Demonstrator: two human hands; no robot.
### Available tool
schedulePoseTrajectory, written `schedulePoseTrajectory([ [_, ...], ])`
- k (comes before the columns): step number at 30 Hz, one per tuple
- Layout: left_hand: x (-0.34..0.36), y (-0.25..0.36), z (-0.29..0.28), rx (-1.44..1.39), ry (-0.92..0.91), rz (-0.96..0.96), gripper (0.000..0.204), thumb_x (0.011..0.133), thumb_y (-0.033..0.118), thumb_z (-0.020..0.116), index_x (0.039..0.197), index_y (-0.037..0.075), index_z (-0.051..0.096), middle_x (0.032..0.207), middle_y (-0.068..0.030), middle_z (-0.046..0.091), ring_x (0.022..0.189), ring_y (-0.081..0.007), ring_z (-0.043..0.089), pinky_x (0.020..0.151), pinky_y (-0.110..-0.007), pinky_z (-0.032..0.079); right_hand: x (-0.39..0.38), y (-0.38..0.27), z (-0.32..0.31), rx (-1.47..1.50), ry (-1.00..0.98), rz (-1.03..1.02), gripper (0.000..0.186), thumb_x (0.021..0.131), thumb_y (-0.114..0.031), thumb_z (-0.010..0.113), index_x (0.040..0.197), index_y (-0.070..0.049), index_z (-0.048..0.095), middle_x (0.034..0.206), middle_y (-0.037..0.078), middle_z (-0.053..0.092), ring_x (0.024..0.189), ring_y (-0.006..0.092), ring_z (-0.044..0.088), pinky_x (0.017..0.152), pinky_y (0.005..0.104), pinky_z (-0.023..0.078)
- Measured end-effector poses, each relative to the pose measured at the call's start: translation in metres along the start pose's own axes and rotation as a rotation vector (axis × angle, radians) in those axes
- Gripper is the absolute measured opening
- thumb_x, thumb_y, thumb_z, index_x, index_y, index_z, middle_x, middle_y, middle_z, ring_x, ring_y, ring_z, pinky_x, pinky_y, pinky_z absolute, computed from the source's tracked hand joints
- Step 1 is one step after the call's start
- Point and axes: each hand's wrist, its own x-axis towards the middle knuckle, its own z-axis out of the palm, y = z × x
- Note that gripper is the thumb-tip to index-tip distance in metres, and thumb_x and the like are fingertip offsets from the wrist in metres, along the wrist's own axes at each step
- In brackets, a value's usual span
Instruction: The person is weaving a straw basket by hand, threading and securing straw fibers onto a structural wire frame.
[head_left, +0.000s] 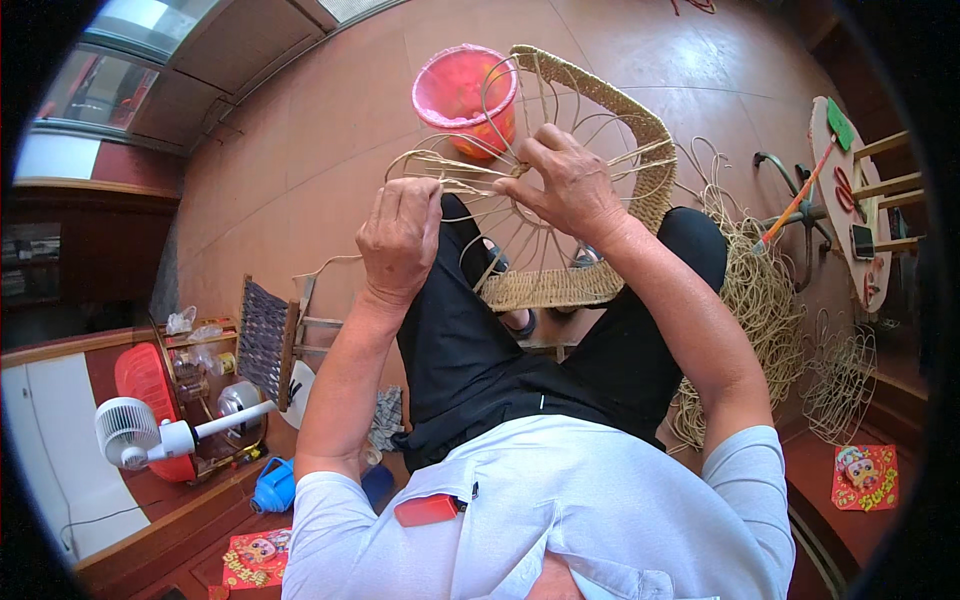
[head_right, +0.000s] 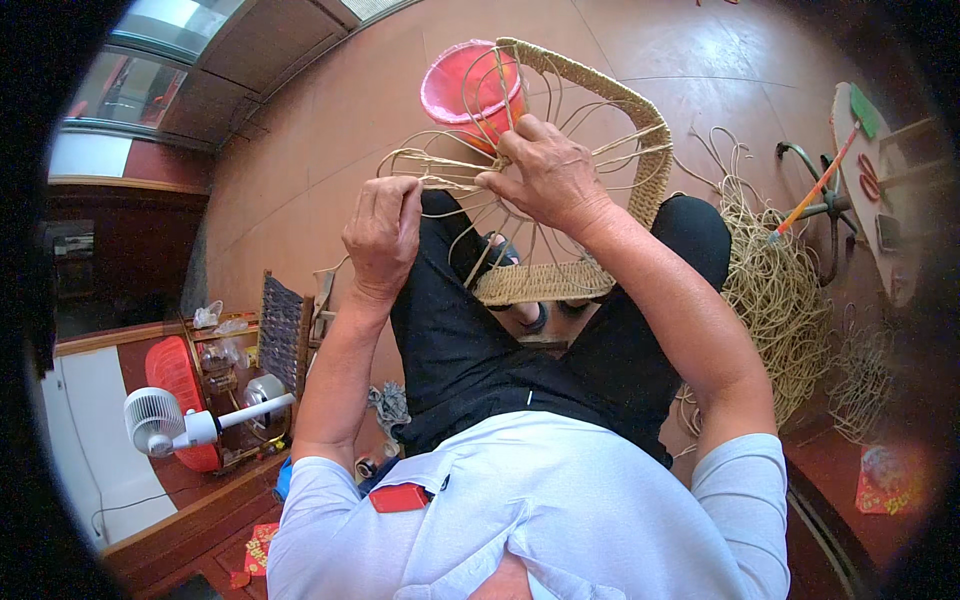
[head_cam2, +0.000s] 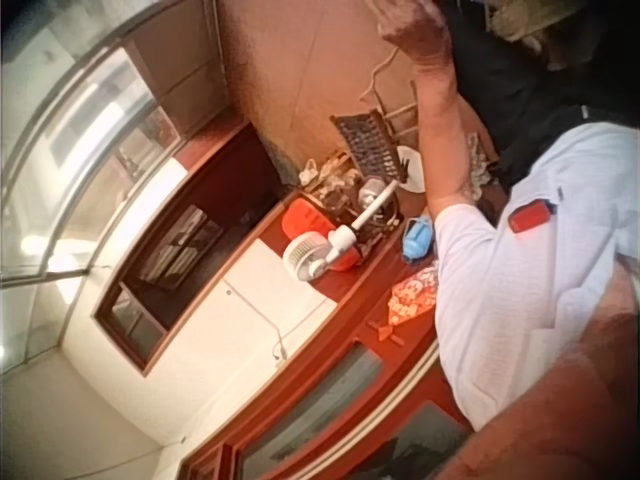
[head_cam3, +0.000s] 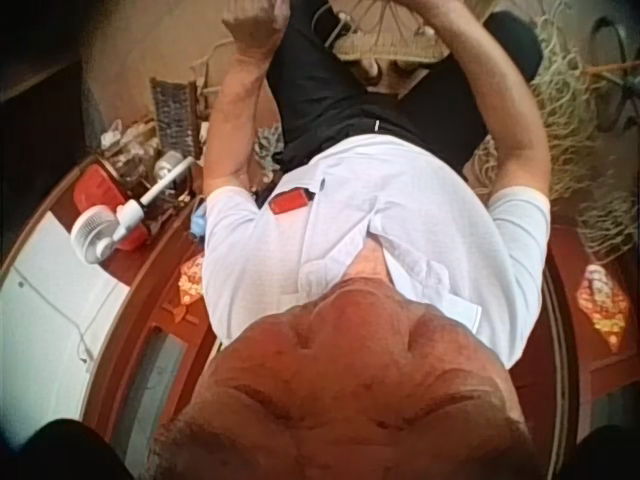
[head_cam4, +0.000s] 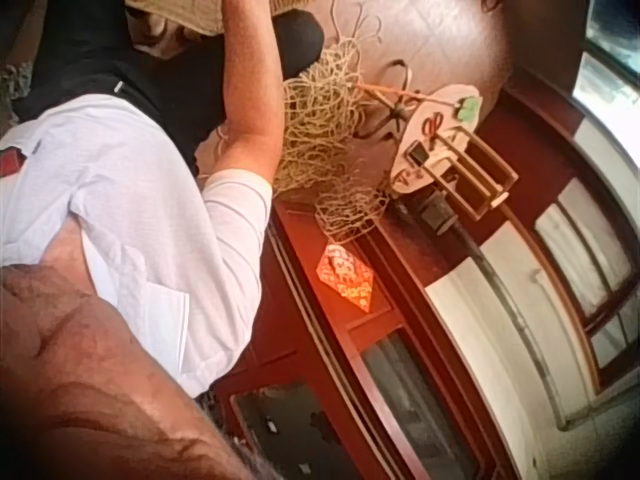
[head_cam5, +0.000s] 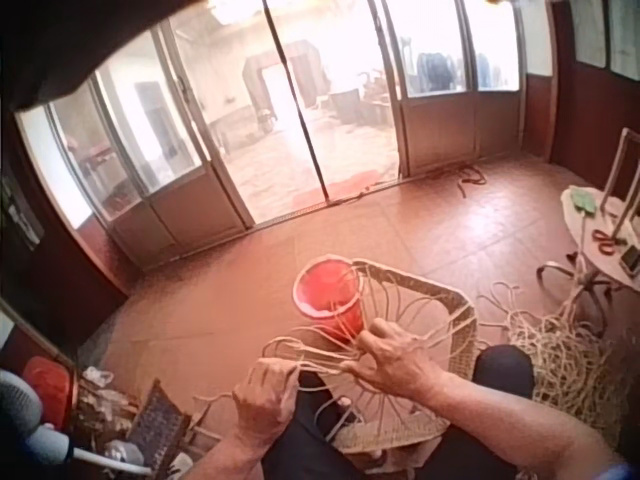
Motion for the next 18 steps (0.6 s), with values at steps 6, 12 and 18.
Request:
schedulePoseTrajectory([
  [6,-0.004,-0.003,-0.002,0.049,0.001,-0.035,0.017,0.096,0.009,0.082,0.107,0.012,0.069,0.096,-0.0056,0.067,0.082,-0.0254,0.073,0.066,-0.039,0.058,0.000,0.000,0.001,0.008,-0.003,0.008,0.045,0.093,-0.049,0.084,0.104,-0.009,0.067,0.103,0.011,0.062,0.096,0.0332,0.071,0.078,0.0480,0.060],
  [12,-0.005,-0.006,0.000,0.085,-0.018,-0.034,0.018,0.096,0.007,0.082,0.108,0.014,0.071,0.097,-0.0049,0.069,0.078,-0.0246,0.073,0.064,-0.037,0.057,0.000,-0.001,0.000,0.005,-0.008,0.000,0.045,0.094,-0.050,0.084,0.104,-0.009,0.068,0.103,0.010,0.061,0.096,0.0322,0.071,0.079,0.0470,0.061],
  [18,0.002,-0.005,0.004,0.122,0.009,0.003,0.016,0.097,0.009,0.081,0.109,0.015,0.071,0.096,-0.0047,0.068,0.076,-0.0247,0.073,0.063,-0.037,0.056,-0.004,0.000,0.004,-0.058,0.041,-0.060,0.047,0.094,-0.051,0.083,0.106,-0.009,0.066,0.103,0.010,0.060,0.097,0.0301,0.071,0.078,0.0447,0.061],
])
